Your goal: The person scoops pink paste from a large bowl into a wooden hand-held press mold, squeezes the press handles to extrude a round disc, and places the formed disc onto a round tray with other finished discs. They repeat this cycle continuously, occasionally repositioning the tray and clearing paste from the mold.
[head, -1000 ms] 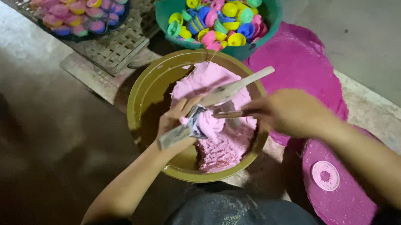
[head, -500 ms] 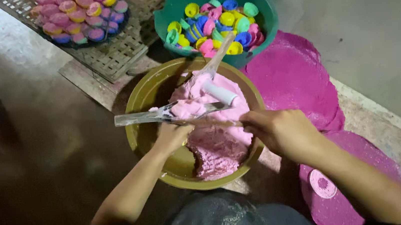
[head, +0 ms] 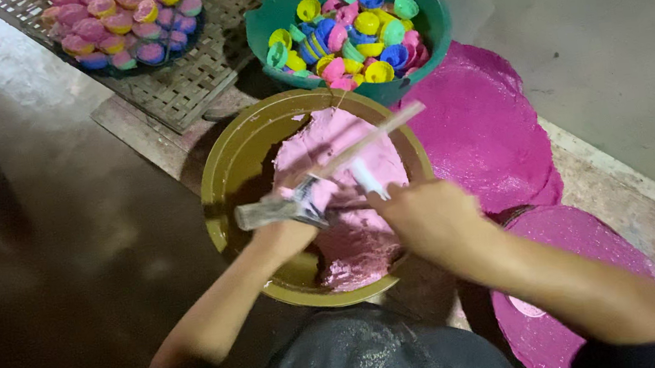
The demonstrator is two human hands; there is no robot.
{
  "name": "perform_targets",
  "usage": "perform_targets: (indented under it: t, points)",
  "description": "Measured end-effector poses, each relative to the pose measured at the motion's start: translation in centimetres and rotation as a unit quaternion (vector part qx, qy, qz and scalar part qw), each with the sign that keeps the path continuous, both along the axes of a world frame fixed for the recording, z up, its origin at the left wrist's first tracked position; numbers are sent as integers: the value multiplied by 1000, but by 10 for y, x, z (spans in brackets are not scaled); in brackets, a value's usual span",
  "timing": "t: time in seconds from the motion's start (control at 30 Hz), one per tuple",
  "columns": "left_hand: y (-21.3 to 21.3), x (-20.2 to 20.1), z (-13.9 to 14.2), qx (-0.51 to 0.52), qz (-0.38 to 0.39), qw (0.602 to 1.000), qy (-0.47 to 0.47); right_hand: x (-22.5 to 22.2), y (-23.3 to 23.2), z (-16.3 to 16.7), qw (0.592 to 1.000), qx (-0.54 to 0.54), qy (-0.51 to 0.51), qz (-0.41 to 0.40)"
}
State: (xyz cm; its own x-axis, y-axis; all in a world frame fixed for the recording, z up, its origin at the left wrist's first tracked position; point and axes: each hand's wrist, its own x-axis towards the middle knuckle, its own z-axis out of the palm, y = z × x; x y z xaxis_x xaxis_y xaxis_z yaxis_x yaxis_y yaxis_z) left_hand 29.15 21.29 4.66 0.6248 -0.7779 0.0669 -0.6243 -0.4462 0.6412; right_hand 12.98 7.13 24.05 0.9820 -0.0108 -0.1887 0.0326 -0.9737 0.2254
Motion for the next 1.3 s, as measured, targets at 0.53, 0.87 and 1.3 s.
perform_targets:
  t: [0.53, 0.87, 1.3]
  points:
    - [3, -12, 28, 106, -10, 978, 177, 9, -6, -15, 990, -40, -72, 112]
    - [24, 10, 15, -129, -35, 978, -158, -22, -27, 35, 999, -34, 7, -9]
    - [22, 13, 22, -53, -6, 976, -212, -23, -20, 20, 996, 4, -67, 63]
